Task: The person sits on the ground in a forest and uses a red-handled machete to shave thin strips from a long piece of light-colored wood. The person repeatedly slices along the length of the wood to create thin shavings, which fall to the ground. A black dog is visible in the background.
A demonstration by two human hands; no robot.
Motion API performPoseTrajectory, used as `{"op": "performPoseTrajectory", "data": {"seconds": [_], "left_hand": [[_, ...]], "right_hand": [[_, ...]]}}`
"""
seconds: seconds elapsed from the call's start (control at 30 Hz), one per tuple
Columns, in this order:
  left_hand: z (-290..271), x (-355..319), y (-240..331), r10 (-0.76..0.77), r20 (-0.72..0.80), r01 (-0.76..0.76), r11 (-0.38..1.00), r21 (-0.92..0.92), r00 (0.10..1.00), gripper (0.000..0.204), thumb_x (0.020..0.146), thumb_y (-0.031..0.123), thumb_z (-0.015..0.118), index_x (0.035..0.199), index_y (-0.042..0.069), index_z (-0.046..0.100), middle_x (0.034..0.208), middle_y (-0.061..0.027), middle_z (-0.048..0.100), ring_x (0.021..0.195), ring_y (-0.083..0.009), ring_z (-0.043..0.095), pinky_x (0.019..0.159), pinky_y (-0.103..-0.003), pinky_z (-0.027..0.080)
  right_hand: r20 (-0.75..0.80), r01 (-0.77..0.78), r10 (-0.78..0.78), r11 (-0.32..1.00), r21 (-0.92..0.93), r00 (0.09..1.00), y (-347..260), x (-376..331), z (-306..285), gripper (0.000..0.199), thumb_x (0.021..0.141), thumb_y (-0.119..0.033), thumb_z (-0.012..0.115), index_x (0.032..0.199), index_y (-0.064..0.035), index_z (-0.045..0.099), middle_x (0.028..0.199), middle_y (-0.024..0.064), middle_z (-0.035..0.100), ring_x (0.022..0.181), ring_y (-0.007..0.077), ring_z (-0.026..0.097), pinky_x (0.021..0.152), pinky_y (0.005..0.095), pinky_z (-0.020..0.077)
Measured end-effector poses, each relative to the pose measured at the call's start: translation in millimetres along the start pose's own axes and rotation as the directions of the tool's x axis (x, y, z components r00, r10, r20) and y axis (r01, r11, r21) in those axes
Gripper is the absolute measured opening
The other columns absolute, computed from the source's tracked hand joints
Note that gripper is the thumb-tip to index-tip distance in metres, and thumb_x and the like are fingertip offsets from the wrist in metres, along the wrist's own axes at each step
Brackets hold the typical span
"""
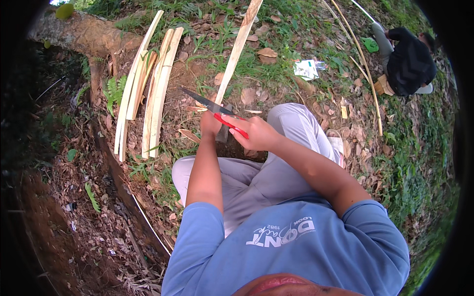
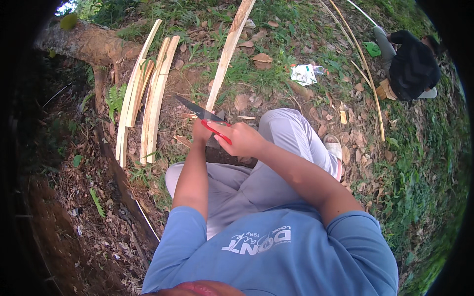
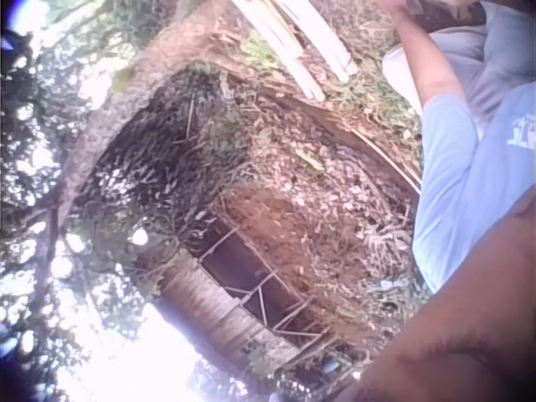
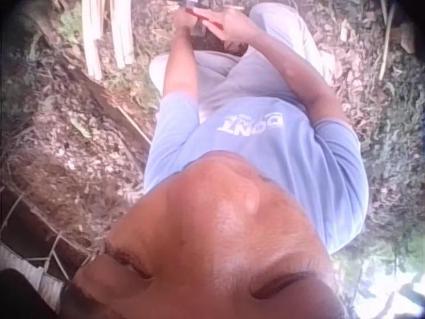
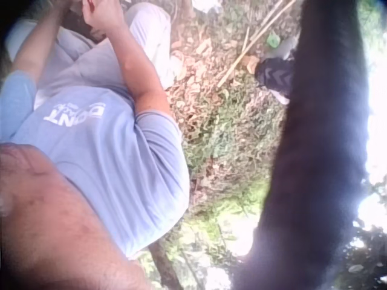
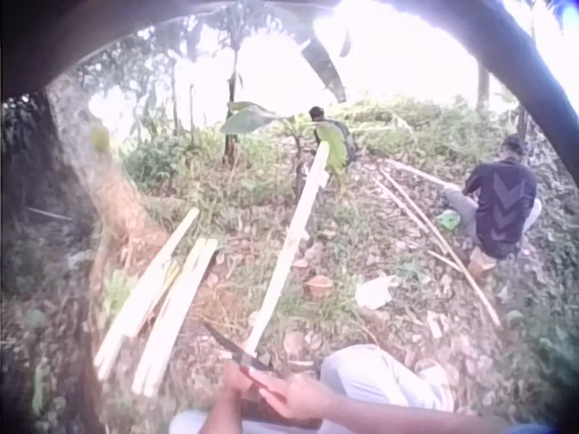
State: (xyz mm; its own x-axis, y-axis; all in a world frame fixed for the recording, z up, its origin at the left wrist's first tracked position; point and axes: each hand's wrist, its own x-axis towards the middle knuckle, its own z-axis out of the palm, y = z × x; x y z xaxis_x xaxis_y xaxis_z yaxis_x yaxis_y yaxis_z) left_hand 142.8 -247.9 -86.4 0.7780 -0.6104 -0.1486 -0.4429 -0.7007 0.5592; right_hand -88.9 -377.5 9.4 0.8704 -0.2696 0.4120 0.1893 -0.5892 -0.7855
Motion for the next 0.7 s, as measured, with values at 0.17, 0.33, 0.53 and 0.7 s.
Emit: {"op": "performPoseTrajectory", "data": {"seconds": [0.17,0.33,0.53,0.7], "left_hand": [[3,5,-11,-0.042,0.007,0.042,0.999,0.003,0.999,0.043,0.1,0.046,0.068,0.113,0.007,0.08,0.1,-0.0276,0.078,0.1,-0.0478,0.075,0.084,-0.055,0.057],[3,5,-11,0.044,0.036,-0.043,0.999,-0.016,0.998,0.045,0.095,0.045,0.071,0.106,0.003,0.079,0.104,-0.0264,0.079,0.103,-0.0447,0.076,0.083,-0.053,0.058],[9,14,-33,0.084,0.01,-0.083,0.996,-0.019,0.996,0.038,0.097,0.038,0.067,0.109,0.003,0.077,0.104,-0.0282,0.078,0.103,-0.0469,0.075,0.084,-0.054,0.059],[14,17,-34,0.027,-0.014,-0.026,1.0,0.013,1.0,0.036,0.101,0.033,0.063,0.114,0.002,0.076,0.105,-0.0306,0.076,0.104,-0.0505,0.073,0.086,-0.057,0.058]], "right_hand": [[0.009,0.01,-0.01,1.0,0.027,1.0,-2,4,1,0.059,0.099,-0.015,0.071,0.157,-0.0176,0.061,0.065,0.0191,0.065,0.052,0.0402,0.061,0.054,0.0475,0.0528],[0.023,-0.058,0.058,0.998,-0.001,0.998,-1,22,4,0.054,0.098,-0.022,0.071,0.152,-0.0196,0.065,0.067,0.0231,0.067,0.058,0.0445,0.065,0.059,0.0524,0.055],[0.023,-0.05,0.049,0.998,0.046,0.999,10,33,15,0.055,0.098,-0.017,0.069,0.153,-0.016,0.063,0.079,0.0249,0.072,0.06,0.0447,0.067,0.06,0.0522,0.0558],[0.0,-0.078,0.078,0.994,0.073,0.997,16,22,10,0.051,0.101,-0.023,0.068,0.151,-0.0192,0.065,0.079,0.0245,0.072,0.065,0.0463,0.068,0.064,0.054,0.057]]}}
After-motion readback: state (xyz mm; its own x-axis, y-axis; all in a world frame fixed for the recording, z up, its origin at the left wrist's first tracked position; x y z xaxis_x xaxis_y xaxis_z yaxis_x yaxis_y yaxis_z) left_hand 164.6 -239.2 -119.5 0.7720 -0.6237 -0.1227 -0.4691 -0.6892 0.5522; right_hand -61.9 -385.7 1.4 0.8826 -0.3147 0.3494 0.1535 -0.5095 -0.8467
